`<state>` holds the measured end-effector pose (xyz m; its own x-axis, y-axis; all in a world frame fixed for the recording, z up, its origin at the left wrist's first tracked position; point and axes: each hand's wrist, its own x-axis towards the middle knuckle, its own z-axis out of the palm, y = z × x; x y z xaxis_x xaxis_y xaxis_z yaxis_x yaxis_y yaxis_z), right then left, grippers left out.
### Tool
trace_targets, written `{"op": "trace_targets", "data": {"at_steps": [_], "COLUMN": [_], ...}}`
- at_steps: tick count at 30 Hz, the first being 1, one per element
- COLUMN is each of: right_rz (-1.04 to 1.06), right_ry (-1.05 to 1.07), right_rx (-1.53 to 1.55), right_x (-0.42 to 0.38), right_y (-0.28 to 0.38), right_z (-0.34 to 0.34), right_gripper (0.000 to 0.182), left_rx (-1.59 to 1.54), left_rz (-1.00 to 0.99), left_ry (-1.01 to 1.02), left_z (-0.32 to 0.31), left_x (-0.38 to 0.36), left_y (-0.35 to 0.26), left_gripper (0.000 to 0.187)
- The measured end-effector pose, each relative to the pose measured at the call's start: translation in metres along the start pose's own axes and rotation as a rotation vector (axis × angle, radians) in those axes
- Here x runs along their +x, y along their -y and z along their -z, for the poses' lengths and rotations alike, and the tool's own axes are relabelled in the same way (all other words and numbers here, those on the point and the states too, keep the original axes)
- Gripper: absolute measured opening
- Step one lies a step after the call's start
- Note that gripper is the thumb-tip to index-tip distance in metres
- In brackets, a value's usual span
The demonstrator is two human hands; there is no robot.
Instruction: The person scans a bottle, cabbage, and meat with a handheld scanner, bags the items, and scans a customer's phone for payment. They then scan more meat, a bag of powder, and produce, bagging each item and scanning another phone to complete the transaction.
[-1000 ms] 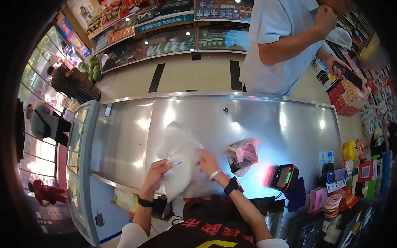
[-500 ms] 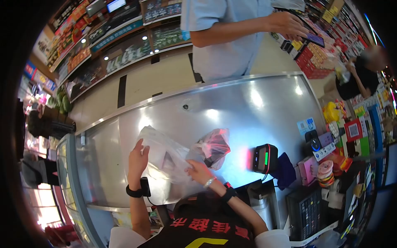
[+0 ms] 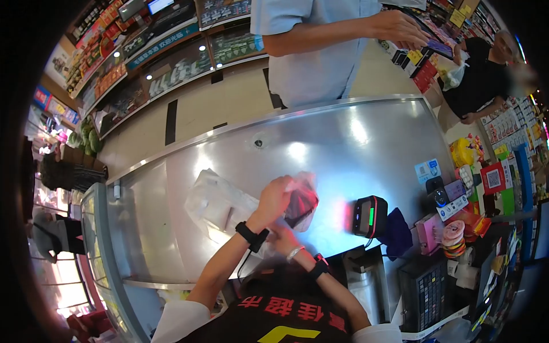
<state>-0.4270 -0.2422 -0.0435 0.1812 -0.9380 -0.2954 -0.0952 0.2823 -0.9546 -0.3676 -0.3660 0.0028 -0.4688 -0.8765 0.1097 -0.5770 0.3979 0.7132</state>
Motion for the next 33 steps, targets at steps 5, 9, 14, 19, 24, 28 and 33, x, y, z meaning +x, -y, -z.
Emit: {"op": "trace_targets", "data": {"at_steps": [5, 9, 14, 19, 24, 28, 33], "right_rz": [-0.027, 0.040, 0.042, 0.443, 0.425, 0.343, 0.269], "right_ry": [-0.101, -0.276, -0.320, -0.399, -0.148, -0.135, -0.267], "right_rx": [-0.258, -0.198, -0.408, -0.630, -0.836, -0.820, -0.735], "right_x": [0.011, 0.018, 0.029, 0.023, -0.003, -0.015, -0.007], "right_y": [-0.018, -0.010, 0.008, 0.056, 0.063, 0.068, 0.082], "right_z": [0.000, 0.008, 0.016, 0.005, -0.011, -0.015, 0.011], "right_gripper": [0.021, 0.024, 0.023, 0.018, 0.011, 0.011, 0.017], "left_rx": [-0.325, -0.350, -0.458, -0.434, -0.412, -0.349, -0.344], "left_rz": [-0.080, -0.060, 0.168, 0.308, 0.376, 0.158, 0.153], "left_ry": [-0.053, -0.119, -0.069, -0.006, -0.066, -0.100, 0.092], "left_z": [0.066, 0.128, 0.186, 0.176, 0.162, 0.150, 0.141], "left_x": [-0.018, -0.055, -0.088, -0.107, -0.109, -0.089, -0.070], "left_y": [-0.046, -0.063, -0.066, -0.030, 0.008, 0.007, 0.038], "left_gripper": [0.026, 0.027, 0.020, 0.018, 0.018, 0.019, 0.037]}}
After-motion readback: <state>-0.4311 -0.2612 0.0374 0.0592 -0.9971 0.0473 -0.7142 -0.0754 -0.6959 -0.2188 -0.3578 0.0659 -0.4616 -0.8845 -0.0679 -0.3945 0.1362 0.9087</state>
